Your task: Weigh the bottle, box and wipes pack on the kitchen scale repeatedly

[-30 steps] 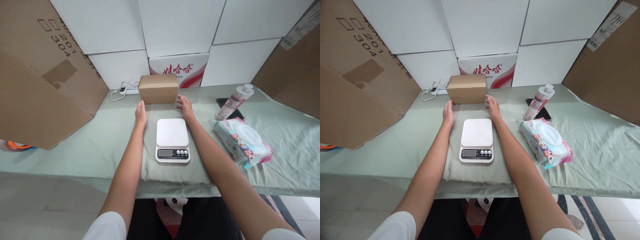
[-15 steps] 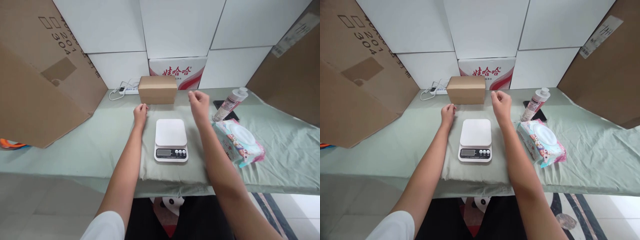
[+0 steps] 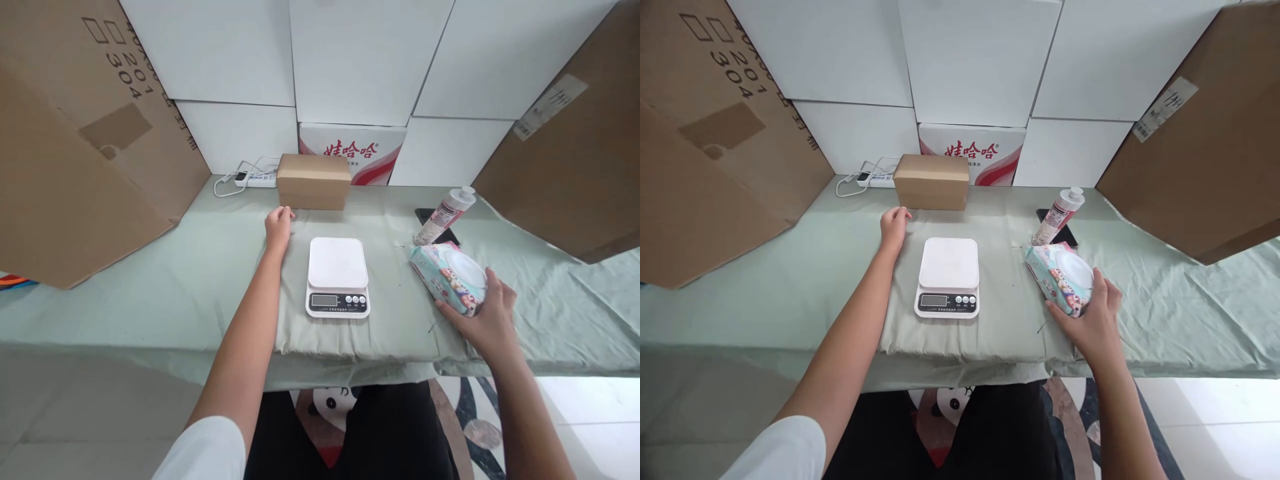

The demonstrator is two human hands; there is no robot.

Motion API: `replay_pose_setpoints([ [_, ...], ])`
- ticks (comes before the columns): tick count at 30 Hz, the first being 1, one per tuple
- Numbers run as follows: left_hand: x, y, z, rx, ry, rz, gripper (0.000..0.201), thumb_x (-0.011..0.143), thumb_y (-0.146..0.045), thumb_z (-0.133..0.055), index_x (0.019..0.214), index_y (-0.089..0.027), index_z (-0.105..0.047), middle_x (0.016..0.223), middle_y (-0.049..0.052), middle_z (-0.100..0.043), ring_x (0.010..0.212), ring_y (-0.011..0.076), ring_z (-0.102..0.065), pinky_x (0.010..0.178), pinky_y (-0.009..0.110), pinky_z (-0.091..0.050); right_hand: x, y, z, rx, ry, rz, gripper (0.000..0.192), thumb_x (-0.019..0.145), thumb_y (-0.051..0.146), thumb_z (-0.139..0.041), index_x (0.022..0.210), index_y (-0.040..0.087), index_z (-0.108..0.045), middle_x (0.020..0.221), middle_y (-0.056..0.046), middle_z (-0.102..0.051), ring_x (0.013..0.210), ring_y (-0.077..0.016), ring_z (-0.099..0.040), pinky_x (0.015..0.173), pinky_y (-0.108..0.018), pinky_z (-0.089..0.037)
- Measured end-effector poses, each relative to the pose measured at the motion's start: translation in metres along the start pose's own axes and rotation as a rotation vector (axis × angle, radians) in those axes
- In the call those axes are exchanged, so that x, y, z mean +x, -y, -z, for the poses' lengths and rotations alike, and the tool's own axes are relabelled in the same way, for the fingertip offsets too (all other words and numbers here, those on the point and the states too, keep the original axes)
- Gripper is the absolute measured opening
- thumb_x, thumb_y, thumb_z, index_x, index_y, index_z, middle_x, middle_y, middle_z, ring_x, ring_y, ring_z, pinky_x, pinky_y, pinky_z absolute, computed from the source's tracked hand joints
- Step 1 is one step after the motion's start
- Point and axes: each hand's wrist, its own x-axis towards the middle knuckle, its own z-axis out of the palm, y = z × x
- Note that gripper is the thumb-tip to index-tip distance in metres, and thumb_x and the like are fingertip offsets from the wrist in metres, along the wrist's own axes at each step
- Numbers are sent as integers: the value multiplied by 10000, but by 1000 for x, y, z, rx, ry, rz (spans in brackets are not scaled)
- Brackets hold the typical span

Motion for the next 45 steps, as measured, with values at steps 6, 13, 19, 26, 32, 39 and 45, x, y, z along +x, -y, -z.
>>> replay_pose_setpoints([
  [6,0,-2,0,17,-4,9,304,912,-279,-540,615,-224,-576,571,-26,-430,584,163,-400,626,324,-290,1,-2,0,72,-55,-14,1176,650,724,-816,1612,172,-424,1472,-224,-495,1384,-467,-526,1145,-678,-463],
  [13,2,-2,-1,18,-9,21,308,917,-282,-528,618,-227,-577,561,-24,-411,583,169,-400,616,320,-287,8,10,-4,259,-169,-261,1118,606,706,-862,1542,203,-514,1418,-171,-611,1319,-443,-597,1156,-691,-449],
  [19,2,-3,-1,-8,-14,36,313,924,-285,-540,619,-229,-585,530,-34,-378,561,167,-379,605,317,-272,12,32,6,930,-8,-437,591,724,514,-817,1264,319,-681,1317,-81,-716,1301,-393,-676,1074,-637,-577],
  [26,3,-1,0,-32,-1,21,310,925,-289,-539,625,-230,-588,532,-38,-365,562,168,-368,604,309,-269,15,72,-19,1215,272,-269,476,937,548,-601,1378,374,-647,1454,-95,-694,1307,-426,-690,866,-727,-649],
  [32,2,-4,0,-13,1,16,324,928,-274,-535,613,-228,-589,527,-36,-364,574,172,-385,615,312,-286,53,126,-58,1330,404,-12,589,844,474,-714,1408,327,-633,1354,-75,-742,1161,-353,-759,827,-551,-700],
  [39,4,-2,0,-28,-1,15,337,945,-268,-544,616,-220,-593,529,-35,-367,576,163,-380,616,308,-291,89,153,-92,1239,446,243,745,653,559,-852,1334,318,-670,1345,-63,-727,1235,-351,-698,1020,-520,-598],
  [45,4,0,-1,-36,21,25,325,964,-268,-544,646,-217,-588,552,-36,-360,555,156,-367,599,319,-279,87,149,-107,1002,343,504,856,610,589,-924,1383,342,-654,1310,-60,-679,1224,-355,-644,1058,-510,-534],
])
